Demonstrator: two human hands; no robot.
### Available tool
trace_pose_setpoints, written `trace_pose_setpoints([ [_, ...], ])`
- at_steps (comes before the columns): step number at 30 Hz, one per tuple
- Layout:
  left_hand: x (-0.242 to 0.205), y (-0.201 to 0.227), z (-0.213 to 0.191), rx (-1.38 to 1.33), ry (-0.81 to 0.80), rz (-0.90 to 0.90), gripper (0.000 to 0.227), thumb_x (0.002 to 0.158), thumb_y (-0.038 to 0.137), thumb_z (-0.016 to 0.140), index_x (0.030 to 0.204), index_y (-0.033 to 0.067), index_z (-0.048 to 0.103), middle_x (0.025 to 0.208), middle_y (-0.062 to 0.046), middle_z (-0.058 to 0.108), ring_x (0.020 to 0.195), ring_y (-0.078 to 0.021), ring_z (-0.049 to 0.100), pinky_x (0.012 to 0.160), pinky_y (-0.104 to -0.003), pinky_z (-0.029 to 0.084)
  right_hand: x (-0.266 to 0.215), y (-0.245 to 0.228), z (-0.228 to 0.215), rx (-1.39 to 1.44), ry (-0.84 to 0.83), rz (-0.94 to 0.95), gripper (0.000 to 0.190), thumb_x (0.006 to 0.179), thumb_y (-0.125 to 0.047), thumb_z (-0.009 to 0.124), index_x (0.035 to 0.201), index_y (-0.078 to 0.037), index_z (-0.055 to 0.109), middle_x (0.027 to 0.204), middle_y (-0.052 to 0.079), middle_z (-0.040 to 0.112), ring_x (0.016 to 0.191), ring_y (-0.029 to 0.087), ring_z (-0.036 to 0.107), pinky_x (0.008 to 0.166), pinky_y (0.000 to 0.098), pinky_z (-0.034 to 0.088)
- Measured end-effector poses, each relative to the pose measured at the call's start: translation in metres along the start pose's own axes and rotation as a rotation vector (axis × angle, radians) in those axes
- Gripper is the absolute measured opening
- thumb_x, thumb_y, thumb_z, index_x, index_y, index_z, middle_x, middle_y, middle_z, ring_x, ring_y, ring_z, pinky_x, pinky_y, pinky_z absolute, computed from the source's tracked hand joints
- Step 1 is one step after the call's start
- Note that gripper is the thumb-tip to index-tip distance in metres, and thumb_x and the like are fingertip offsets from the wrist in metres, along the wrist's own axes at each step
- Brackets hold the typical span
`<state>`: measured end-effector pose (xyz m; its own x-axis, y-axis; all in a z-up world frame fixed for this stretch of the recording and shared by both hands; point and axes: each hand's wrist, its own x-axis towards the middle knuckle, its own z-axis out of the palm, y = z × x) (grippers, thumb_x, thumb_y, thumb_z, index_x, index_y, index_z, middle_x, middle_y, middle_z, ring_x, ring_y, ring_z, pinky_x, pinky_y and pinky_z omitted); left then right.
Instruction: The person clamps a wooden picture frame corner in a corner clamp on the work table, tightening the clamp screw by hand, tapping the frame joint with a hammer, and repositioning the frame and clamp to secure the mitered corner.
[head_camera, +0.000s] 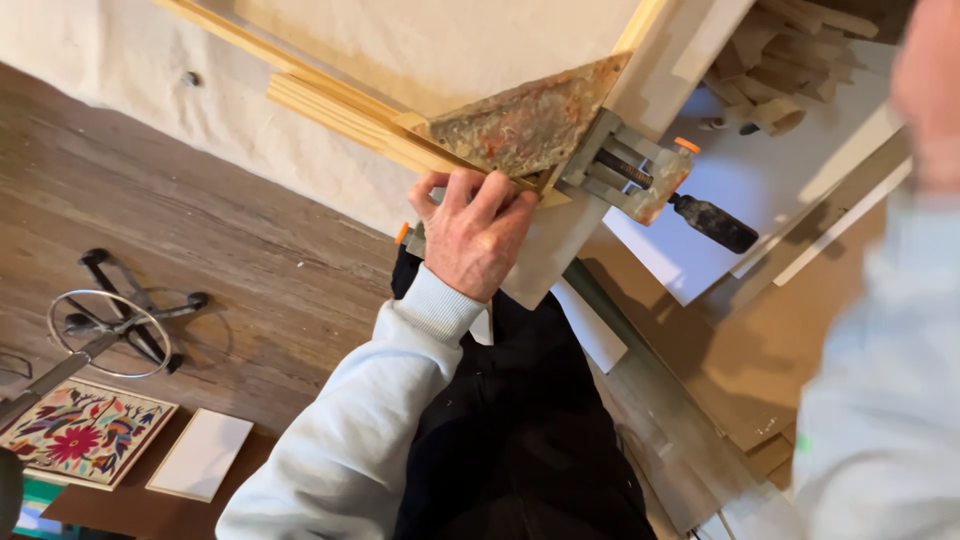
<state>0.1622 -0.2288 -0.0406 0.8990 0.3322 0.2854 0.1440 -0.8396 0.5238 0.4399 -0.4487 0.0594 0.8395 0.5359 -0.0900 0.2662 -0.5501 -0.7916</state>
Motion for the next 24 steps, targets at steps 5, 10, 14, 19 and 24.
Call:
trace_pose_setpoints([
  [5,0.001,-0.002,-0.004,0.008,-0.013,0.016,0.017,0.086,0.017,0.072,0.103,0.0165,0.073,0.100,0.002,0.054,0.101,-0.0199,0.054,0.103,-0.049,0.030,-0.116,-0.043,0.032,0.092,-0.025,0.142,0.032,0.107,-0.010,0.049,0.137,-0.001,0.041,0.085,0.001,0.054,0.063,0.008,0.047,0.056,0.0215,0.041],
  [10,0.000,-0.001,-0.002,-0.024,0.012,0.014,0.011,0.088,0.016,0.074,0.099,0.0166,0.071,0.097,0.001,0.053,0.099,-0.0211,0.054,0.102,-0.048,0.031,-0.256,-0.014,0.065,-0.237,-0.035,0.285,0.015,0.107,-0.016,0.064,0.115,-0.004,0.062,0.085,0.005,0.065,0.072,0.017,0.061,0.068,0.0299,0.051],
  [14,0.003,-0.003,0.002,-0.029,0.045,0.034,0.010,0.089,0.015,0.074,0.098,0.0154,0.070,0.099,0.002,0.055,0.102,-0.0208,0.055,0.102,-0.049,0.031,-0.282,-0.037,0.099,-0.253,-0.052,0.470,0.045,0.097,-0.017,0.065,0.139,-0.005,0.057,0.097,0.011,0.075,0.086,0.020,0.075,0.074,0.0313,0.056],
  [19,0.002,-0.004,0.003,-0.035,0.066,0.042,0.010,0.089,0.014,0.074,0.098,0.0145,0.070,0.100,0.004,0.056,0.104,-0.0194,0.056,0.103,-0.050,0.031,-0.289,-0.046,0.109,-0.205,-0.028,0.369,0.047,0.100,-0.012,0.061,0.146,-0.002,0.052,0.107,0.016,0.072,0.095,0.026,0.072,0.084,0.0349,0.055],
  [24,0.001,-0.006,0.004,-0.050,0.065,0.062,0.011,0.088,0.013,0.076,0.097,0.0141,0.070,0.098,0.004,0.056,0.103,-0.0189,0.056,0.101,-0.051,0.031,-0.290,-0.047,0.113,-0.227,-0.033,0.358,0.047,0.100,-0.011,0.061,0.146,-0.002,0.053,0.107,0.017,0.072,0.094,0.027,0.072,0.083,0.0359,0.056],
])
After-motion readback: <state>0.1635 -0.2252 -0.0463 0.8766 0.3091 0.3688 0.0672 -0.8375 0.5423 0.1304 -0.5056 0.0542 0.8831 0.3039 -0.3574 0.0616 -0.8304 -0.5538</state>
